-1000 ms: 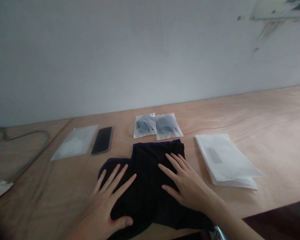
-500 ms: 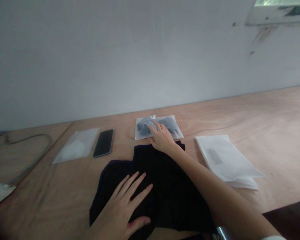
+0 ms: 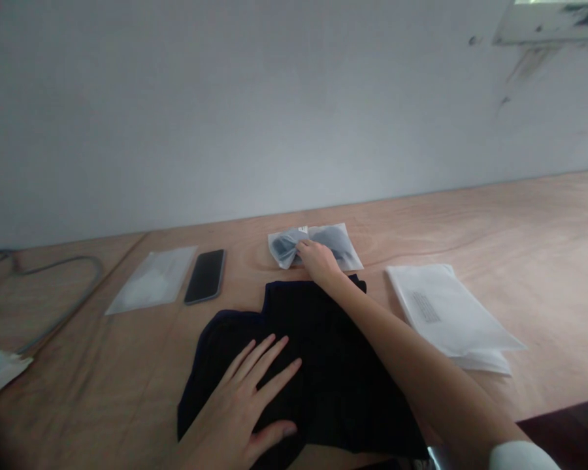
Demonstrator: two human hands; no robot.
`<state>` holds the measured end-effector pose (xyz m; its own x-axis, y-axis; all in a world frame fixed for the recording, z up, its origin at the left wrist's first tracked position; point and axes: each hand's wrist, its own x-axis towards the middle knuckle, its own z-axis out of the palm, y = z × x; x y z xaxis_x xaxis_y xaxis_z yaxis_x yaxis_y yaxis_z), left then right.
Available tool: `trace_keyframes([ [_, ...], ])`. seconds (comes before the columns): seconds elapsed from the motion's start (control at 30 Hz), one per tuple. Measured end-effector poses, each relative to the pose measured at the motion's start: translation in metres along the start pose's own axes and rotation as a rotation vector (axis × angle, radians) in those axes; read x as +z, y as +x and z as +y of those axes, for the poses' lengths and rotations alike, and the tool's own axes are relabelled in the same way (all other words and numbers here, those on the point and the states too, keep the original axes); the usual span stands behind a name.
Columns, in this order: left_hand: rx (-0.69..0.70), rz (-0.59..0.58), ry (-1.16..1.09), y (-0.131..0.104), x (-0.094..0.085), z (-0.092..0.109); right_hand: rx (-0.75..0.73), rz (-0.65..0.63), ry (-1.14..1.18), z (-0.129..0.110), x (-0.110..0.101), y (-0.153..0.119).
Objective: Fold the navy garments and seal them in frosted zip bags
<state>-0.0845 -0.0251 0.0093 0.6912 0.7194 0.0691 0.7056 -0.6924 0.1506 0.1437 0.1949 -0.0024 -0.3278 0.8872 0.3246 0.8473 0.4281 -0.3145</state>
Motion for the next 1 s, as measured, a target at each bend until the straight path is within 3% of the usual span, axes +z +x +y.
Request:
trace_keyframes([
  [0.13,-0.004,0.025,-0.020,-0.001,0.001,-0.001,-0.046,0.092,0.036,-0.005,-0.035,-0.036],
  [0.3,0.008,0.031,-0.009,-0.001,0.005,-0.005,-0.075,0.309,0.055,-0.014,-0.078,-0.128],
  [0.4,0.028,0.045,0.011,0.000,0.005,-0.004,-0.097,0.379,0.013,-0.015,-0.082,-0.193],
  [0.53,0.029,0.145,-0.019,0.004,-0.002,0.006,-0.092,0.275,-0.051,-0.018,-0.070,-0.252],
  [0.7,-0.052,0.235,-0.214,0.022,-0.010,0.034,-0.110,0.233,-0.017,-0.031,-0.067,-0.263],
  [0.83,-0.136,0.097,-0.421,0.043,-0.008,0.051,-0.220,0.230,-0.028,-0.036,-0.074,-0.256],
  [1.0,-0.334,-0.030,-0.716,0.061,-0.013,0.061,-0.310,0.275,-0.014,-0.036,-0.073,-0.251],
])
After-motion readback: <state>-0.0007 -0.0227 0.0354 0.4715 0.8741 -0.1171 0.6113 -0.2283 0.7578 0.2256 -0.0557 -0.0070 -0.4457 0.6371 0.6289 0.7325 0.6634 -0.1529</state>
